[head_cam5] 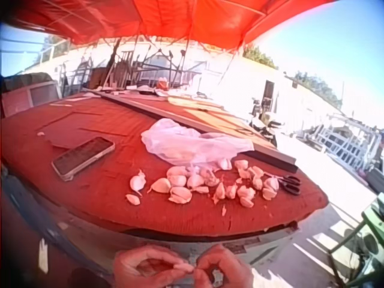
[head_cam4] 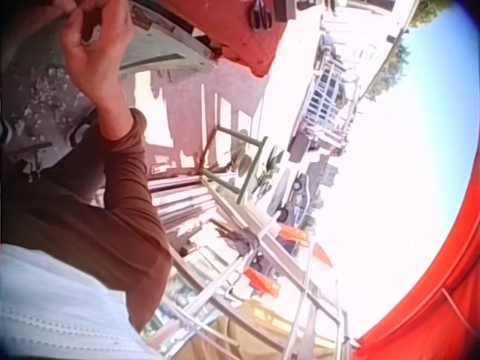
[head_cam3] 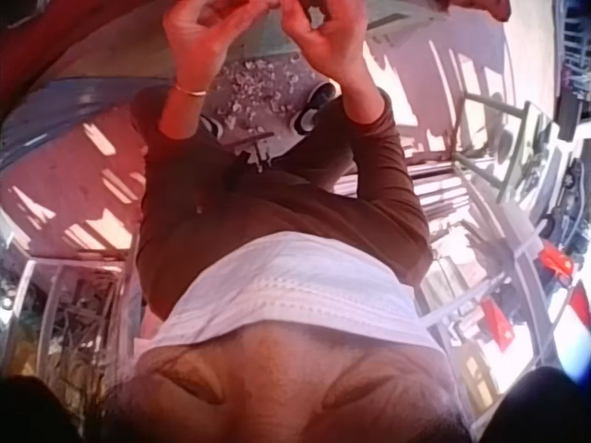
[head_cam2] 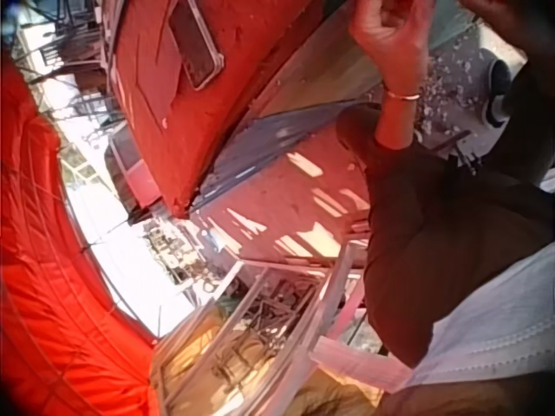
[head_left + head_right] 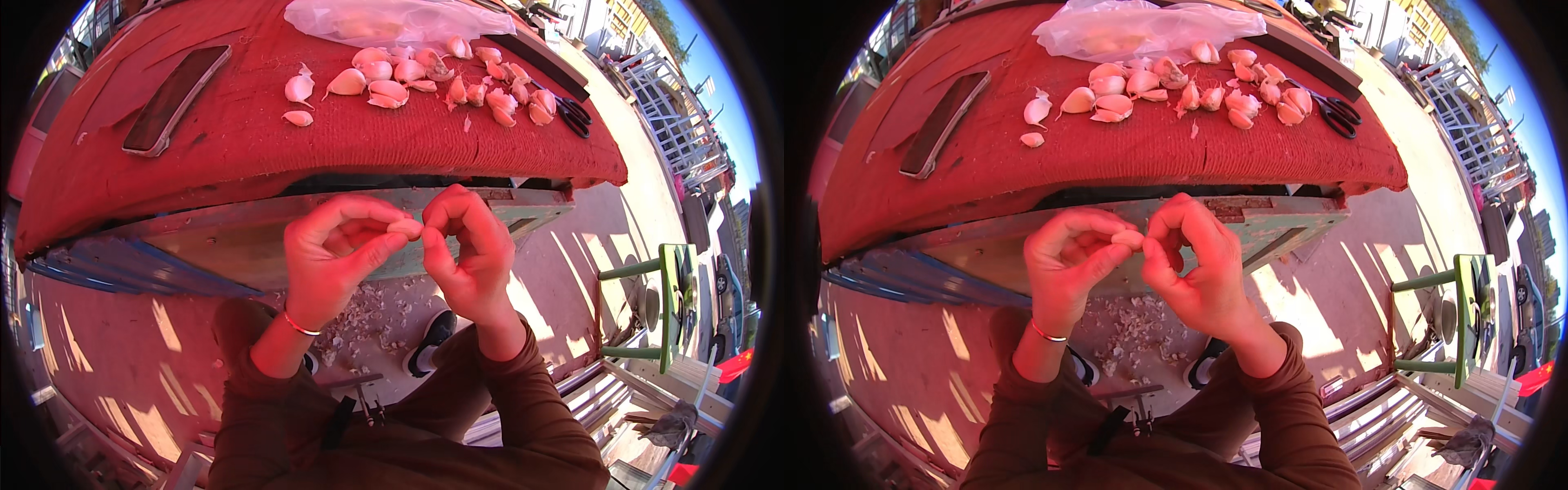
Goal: The person peels garlic cloves by hand and uses scissors to trim the ends. They handle each clove individually, removing the outer skin and placing the peeled cloves on a red cloth-covered surface. The process is repetitive and focused on preparing the garlic for further use.
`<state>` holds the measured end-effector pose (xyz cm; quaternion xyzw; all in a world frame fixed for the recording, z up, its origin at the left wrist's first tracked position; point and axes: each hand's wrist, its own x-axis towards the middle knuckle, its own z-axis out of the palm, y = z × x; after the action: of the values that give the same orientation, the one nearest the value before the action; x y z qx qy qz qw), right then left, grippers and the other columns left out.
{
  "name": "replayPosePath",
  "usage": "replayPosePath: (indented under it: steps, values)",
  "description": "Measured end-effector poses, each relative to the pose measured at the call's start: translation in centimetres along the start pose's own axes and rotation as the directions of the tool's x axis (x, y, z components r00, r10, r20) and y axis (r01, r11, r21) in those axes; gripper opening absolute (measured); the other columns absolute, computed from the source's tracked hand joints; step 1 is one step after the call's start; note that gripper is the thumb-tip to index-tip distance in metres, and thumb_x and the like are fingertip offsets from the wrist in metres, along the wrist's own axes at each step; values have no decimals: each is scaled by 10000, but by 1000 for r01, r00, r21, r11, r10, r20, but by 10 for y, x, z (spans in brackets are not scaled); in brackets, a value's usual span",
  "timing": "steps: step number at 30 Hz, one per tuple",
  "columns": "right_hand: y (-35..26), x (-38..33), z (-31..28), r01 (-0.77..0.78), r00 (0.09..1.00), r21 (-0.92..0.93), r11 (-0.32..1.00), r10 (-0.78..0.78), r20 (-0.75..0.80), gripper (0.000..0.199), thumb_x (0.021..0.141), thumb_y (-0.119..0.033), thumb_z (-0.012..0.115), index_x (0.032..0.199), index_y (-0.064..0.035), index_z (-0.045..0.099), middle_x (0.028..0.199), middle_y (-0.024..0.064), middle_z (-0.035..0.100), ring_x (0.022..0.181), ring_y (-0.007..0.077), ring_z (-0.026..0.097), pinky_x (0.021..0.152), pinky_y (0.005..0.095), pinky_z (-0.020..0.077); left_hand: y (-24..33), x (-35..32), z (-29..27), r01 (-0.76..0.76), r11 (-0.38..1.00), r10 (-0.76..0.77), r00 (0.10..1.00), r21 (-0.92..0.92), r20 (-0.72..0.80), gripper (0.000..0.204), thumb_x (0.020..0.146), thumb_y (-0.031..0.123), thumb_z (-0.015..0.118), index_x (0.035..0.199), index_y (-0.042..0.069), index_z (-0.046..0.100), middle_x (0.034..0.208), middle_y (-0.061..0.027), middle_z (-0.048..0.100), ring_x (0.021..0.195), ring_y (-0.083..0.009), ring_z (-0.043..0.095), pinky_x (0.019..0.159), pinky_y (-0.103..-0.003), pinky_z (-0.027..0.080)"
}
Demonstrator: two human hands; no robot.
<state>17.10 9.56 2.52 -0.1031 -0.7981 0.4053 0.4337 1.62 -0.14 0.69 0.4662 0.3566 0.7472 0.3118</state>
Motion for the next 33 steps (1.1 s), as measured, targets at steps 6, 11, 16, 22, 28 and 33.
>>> replayPosePath:
  steps: [6,11,16,22,28,33]
  values:
    - [5,7,-20,-197,949,273,942,253,-187,56,978,10,624,995,-11,575,889,-32,588,786,22,517,677,192,422,17,-5,-2,9,995,4,991,-99,131,204,856,-101,751,1024,-35,656,992,-142,700,889,-223,741,843,-332,613]
    - [-24,4,-24,2,993,-8,1000,-1,118,59,916,62,635,941,17,606,849,30,604,694,93,553,641,237,450,8,0,-5,37,996,-39,999,-84,-25,215,931,7,727,1137,-33,683,1089,-157,723,878,-190,733,777,-303,592]
    - [-27,7,-18,-147,989,-50,988,147,-4,60,881,89,629,898,32,629,926,78,629,770,111,594,681,241,477,3,2,-7,-8,999,8,1000,-36,-7,235,933,-51,697,1167,-44,690,1075,-138,722,951,-186,722,853,-318,585]
    - [-19,12,-16,-34,999,-61,998,35,28,133,856,93,677,977,35,674,1017,100,646,906,138,644,787,262,530,3,3,-6,-56,990,55,998,127,6,258,922,-88,694,1179,-57,689,1084,-131,705,1002,-186,721,901,-312,589]
    - [-7,12,-11,-61,995,114,992,51,85,193,863,120,687,1035,33,698,1039,101,649,945,160,673,822,282,560,7,2,-3,53,993,-52,999,103,-11,239,913,-75,720,1149,-47,689,1142,-130,696,1029,-184,718,924,-318,593]
    - [-4,11,-11,-126,990,223,967,107,92,173,878,105,694,1035,34,703,1064,93,648,957,156,676,833,284,567,0,3,-7,76,994,-74,997,-73,19,244,901,-71,742,1133,-45,672,1157,-129,699,1052,-190,710,932,-326,595]
